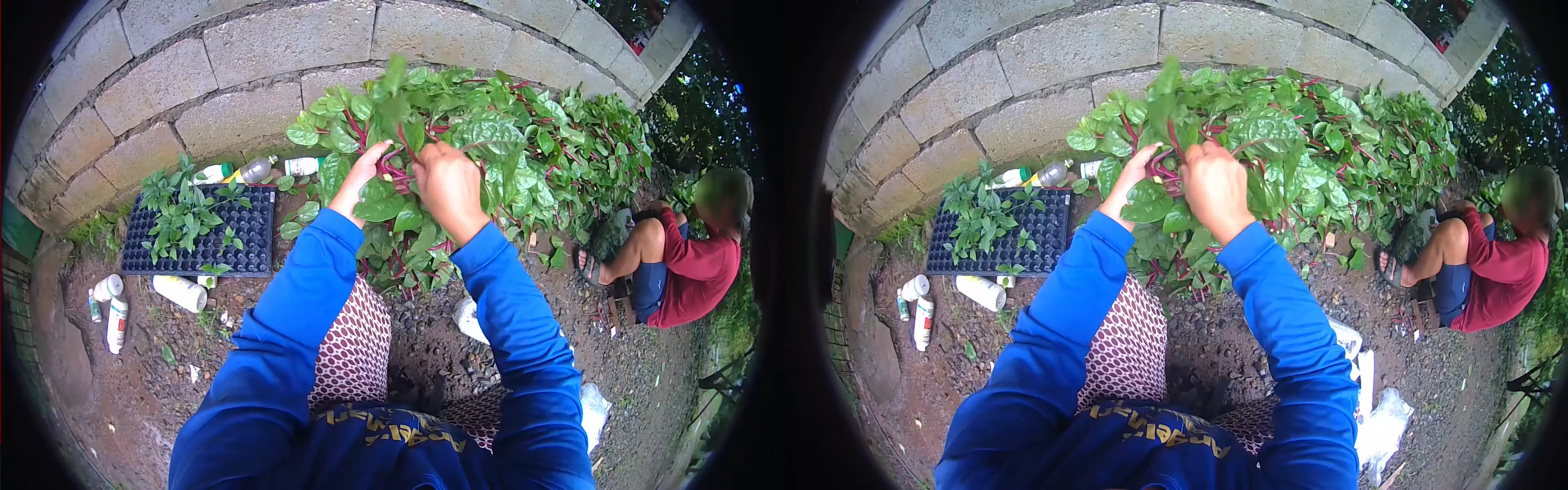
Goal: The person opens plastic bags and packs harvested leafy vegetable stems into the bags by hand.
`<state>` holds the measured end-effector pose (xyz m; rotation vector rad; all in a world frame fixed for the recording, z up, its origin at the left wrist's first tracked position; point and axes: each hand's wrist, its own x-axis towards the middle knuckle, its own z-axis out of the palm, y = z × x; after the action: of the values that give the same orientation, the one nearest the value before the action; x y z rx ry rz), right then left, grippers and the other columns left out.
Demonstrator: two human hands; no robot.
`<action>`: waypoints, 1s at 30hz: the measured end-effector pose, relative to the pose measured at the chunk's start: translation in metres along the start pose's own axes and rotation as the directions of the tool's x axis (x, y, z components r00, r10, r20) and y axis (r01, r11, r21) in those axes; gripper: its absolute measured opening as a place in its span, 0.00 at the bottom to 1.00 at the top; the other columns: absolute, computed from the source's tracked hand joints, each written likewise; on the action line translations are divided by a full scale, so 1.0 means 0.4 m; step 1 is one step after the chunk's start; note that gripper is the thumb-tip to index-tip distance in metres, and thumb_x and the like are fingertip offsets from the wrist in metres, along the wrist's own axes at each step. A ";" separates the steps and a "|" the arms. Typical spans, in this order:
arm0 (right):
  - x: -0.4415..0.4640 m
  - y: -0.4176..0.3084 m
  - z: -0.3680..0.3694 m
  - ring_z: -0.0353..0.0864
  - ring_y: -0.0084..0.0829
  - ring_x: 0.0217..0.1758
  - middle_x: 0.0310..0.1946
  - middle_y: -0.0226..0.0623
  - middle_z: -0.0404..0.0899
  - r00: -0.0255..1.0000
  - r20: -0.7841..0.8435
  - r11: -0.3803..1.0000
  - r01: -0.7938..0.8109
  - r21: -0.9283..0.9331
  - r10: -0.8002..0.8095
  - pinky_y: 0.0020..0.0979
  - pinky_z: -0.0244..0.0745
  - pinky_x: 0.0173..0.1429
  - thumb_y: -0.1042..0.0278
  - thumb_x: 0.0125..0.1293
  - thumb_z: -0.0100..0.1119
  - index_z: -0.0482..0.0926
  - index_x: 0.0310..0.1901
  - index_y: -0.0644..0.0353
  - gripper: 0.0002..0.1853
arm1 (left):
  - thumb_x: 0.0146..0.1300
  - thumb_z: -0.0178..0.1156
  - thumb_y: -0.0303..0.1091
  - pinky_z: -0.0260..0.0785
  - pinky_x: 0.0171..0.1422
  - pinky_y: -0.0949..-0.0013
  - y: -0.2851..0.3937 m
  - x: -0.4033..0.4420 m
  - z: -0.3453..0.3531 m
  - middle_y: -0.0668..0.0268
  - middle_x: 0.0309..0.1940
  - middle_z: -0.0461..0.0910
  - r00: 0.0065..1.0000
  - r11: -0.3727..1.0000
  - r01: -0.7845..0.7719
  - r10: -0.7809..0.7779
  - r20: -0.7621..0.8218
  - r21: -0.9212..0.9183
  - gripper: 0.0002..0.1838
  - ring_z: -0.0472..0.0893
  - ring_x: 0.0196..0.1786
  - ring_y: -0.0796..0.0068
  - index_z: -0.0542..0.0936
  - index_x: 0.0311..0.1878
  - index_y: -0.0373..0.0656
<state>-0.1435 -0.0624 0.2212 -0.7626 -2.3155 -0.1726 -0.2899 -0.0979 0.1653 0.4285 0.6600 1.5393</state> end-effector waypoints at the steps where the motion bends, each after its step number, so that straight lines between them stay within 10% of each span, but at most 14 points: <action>1: -0.017 -0.021 0.021 0.77 0.44 0.30 0.26 0.41 0.75 0.998 0.034 0.998 0.056 -0.027 -0.055 0.41 0.73 0.35 0.70 0.50 0.64 0.74 0.27 0.61 0.08 | 0.67 0.49 0.44 0.77 0.39 0.67 0.005 0.000 0.012 0.65 0.30 0.80 0.998 0.993 0.057 -0.056 0.014 -0.103 0.15 0.82 0.32 0.73 0.77 0.48 0.44; 3: -0.033 -0.025 0.030 0.78 0.42 0.31 0.27 0.40 0.76 0.982 0.094 0.986 0.164 0.002 -0.163 0.39 0.73 0.36 0.68 0.50 0.65 0.76 0.28 0.60 0.08 | 0.64 0.54 0.47 0.75 0.37 0.70 -0.007 0.020 -0.032 0.65 0.30 0.80 0.999 0.998 0.050 -0.050 -0.008 0.034 0.17 0.81 0.30 0.74 0.77 0.47 0.45; 6: 0.011 0.032 -0.020 0.79 0.40 0.31 0.28 0.37 0.79 0.963 0.269 0.964 -0.094 0.251 0.024 0.38 0.73 0.35 0.65 0.53 0.64 0.81 0.30 0.56 0.06 | 0.58 0.63 0.44 0.74 0.35 0.71 0.008 0.045 -0.072 0.62 0.31 0.81 0.996 0.933 -0.010 0.040 -0.075 0.360 0.17 0.81 0.31 0.74 0.78 0.45 0.42; 11: 0.052 0.157 0.081 0.80 0.44 0.34 0.35 0.44 0.77 0.996 0.054 0.961 -0.054 -0.270 0.071 0.39 0.77 0.41 0.65 0.54 0.61 0.79 0.31 0.60 0.08 | 0.59 0.61 0.40 0.73 0.36 0.71 0.003 0.072 -0.108 0.61 0.32 0.81 0.888 0.902 -0.403 0.426 -0.171 0.154 0.16 0.82 0.31 0.70 0.79 0.43 0.37; 15: 0.085 0.223 0.105 0.81 0.45 0.37 0.34 0.49 0.79 0.964 0.201 0.919 -0.086 -0.386 0.175 0.39 0.78 0.43 0.64 0.51 0.63 0.79 0.31 0.63 0.11 | 0.57 0.62 0.35 0.71 0.41 0.66 0.009 0.028 -0.079 0.61 0.36 0.81 0.903 0.967 -0.164 0.227 -0.365 0.196 0.13 0.80 0.36 0.68 0.78 0.42 0.37; 19: 0.147 0.300 0.004 0.82 0.42 0.37 0.28 0.43 0.82 0.849 0.438 0.917 -0.380 0.120 0.295 0.40 0.75 0.44 0.63 0.48 0.67 0.83 0.36 0.57 0.13 | 0.56 0.62 0.33 0.63 0.57 0.60 -0.013 0.023 -0.050 0.56 0.48 0.77 0.901 0.955 0.071 0.063 -0.429 0.289 0.17 0.74 0.52 0.64 0.76 0.47 0.34; 22: 0.164 0.301 -0.053 0.82 0.43 0.35 0.26 0.45 0.81 0.873 0.236 0.877 -0.463 0.130 0.426 0.38 0.75 0.43 0.65 0.48 0.67 0.84 0.35 0.58 0.12 | 0.57 0.64 0.36 0.58 0.62 0.57 -0.020 -0.006 0.016 0.55 0.54 0.74 0.911 0.957 0.007 0.114 -0.397 0.291 0.21 0.70 0.57 0.64 0.75 0.51 0.33; 26: 0.155 0.190 -0.098 0.80 0.43 0.32 0.28 0.44 0.80 0.939 -0.302 0.987 -0.156 0.048 0.163 0.39 0.75 0.40 0.72 0.49 0.63 0.82 0.32 0.60 0.07 | 0.57 0.65 0.45 0.58 0.62 0.56 -0.030 -0.020 0.040 0.56 0.54 0.74 0.920 0.940 -0.058 0.181 -0.348 0.336 0.28 0.70 0.57 0.65 0.73 0.53 0.33; 30: 0.099 0.063 -0.005 0.77 0.45 0.31 0.27 0.43 0.75 0.958 -0.286 0.969 0.102 0.225 -0.034 0.41 0.74 0.37 0.78 0.48 0.62 0.77 0.29 0.62 0.05 | 0.57 0.56 0.65 0.73 0.48 0.62 -0.001 -0.063 0.115 0.59 0.46 0.79 0.943 0.979 0.093 -0.027 -0.331 0.183 0.36 0.81 0.44 0.66 0.73 0.54 0.39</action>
<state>-0.1516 -0.0235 0.2464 -0.5017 -2.0463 -0.0290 -0.2583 -0.1162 0.2031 0.2974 1.0821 1.5058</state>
